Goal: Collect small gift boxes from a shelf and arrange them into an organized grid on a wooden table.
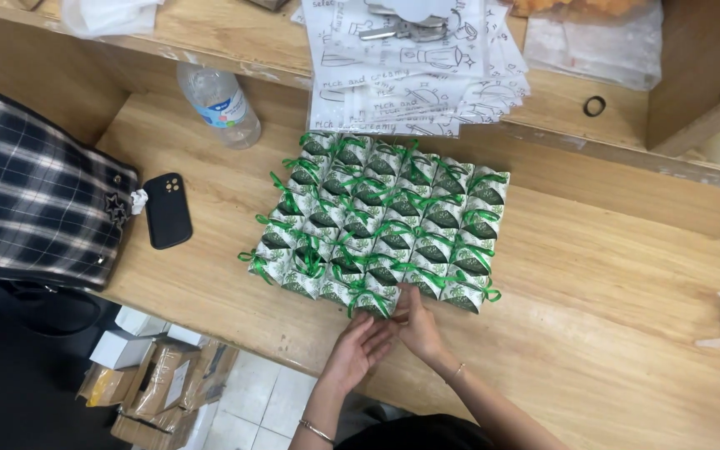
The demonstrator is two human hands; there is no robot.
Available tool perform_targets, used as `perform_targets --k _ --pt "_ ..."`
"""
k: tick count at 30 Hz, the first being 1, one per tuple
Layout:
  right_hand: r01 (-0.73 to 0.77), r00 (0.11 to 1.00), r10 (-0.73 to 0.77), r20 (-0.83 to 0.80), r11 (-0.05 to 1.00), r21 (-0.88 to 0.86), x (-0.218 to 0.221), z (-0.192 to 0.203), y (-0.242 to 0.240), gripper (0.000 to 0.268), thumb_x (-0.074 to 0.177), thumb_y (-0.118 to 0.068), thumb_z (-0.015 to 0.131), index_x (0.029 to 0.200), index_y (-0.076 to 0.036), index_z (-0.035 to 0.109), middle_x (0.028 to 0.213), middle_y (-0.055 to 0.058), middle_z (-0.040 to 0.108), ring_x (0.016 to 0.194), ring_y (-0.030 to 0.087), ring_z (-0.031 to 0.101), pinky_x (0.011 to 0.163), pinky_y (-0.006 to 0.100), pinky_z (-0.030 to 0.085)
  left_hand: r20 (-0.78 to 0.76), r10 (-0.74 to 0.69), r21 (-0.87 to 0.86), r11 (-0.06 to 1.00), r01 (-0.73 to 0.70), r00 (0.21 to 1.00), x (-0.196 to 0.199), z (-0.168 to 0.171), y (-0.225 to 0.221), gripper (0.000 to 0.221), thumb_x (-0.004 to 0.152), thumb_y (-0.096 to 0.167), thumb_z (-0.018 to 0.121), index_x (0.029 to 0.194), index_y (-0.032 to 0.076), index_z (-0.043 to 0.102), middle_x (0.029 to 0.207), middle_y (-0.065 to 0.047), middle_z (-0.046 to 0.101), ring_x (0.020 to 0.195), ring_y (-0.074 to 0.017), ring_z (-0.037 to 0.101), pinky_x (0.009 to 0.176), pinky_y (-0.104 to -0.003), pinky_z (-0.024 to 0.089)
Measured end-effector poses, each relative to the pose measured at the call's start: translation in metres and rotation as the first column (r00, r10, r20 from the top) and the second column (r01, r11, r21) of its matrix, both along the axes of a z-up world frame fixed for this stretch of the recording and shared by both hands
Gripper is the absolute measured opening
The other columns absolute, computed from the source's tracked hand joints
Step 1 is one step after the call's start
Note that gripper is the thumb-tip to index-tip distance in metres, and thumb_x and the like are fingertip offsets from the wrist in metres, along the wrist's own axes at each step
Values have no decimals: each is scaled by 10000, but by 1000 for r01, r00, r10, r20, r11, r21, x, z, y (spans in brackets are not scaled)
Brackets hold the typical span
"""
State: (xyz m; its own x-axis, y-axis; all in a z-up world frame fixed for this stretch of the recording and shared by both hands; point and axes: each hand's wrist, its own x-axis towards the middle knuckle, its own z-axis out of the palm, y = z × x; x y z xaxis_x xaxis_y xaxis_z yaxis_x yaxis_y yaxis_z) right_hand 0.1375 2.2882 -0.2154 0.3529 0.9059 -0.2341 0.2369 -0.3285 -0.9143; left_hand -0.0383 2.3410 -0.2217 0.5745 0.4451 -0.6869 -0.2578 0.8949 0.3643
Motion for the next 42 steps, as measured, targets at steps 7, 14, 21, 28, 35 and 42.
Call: perform_targets --k 7,14,21,28,35,42 --pt "-26 1000 26 -16 1000 -8 4 0 -4 853 765 -12 792 1464 -139 318 1116 173 719 916 317 778 762 374 649 -47 94 -61 993 -97 994 -4 -24 -2 620 927 197 646 1500 193 411 1349 -150 601 1219 -260 626 1035 -428 539" --pt "-7 999 10 45 998 -67 2 0 -34 881 797 -20 768 1507 -152 263 1188 206 647 890 289 775 743 368 633 -50 222 -21 974 -224 974 -14 -10 1 655 889 177 679 1482 212 402 1393 -143 576 1263 -278 603 1040 -416 534" --pt "26 998 -25 53 999 -22 -20 33 -54 615 829 15 690 1372 -129 441 1048 125 693 760 255 774 658 348 622 -25 238 7 971 -237 971 -12 -4 -8 640 880 250 691 1473 183 460 1366 -74 606 1252 -244 601 1029 -417 510" --pt "-213 977 211 25 966 146 -54 19 -40 321 837 52 672 1134 -60 623 859 82 738 775 192 765 674 324 624 -30 282 23 959 -281 959 -54 18 -38 558 912 256 664 1439 163 506 1345 -75 630 1253 -227 621 1060 -386 491" --pt "-493 869 495 25 858 145 -87 18 -9 175 868 43 661 1021 -42 664 793 52 719 714 135 699 651 297 588 -221 443 358 866 -350 869 -123 40 -63 440 959 229 585 1381 108 564 1309 -78 686 1174 -215 662 984 -382 514" --pt "-678 729 684 35 712 183 -162 42 26 188 867 57 645 1026 -41 665 809 37 703 718 119 677 662 290 571 -334 668 623 686 -377 665 -208 95 -117 390 961 163 604 1347 117 582 1262 -88 721 1105 -196 713 939 -337 553"
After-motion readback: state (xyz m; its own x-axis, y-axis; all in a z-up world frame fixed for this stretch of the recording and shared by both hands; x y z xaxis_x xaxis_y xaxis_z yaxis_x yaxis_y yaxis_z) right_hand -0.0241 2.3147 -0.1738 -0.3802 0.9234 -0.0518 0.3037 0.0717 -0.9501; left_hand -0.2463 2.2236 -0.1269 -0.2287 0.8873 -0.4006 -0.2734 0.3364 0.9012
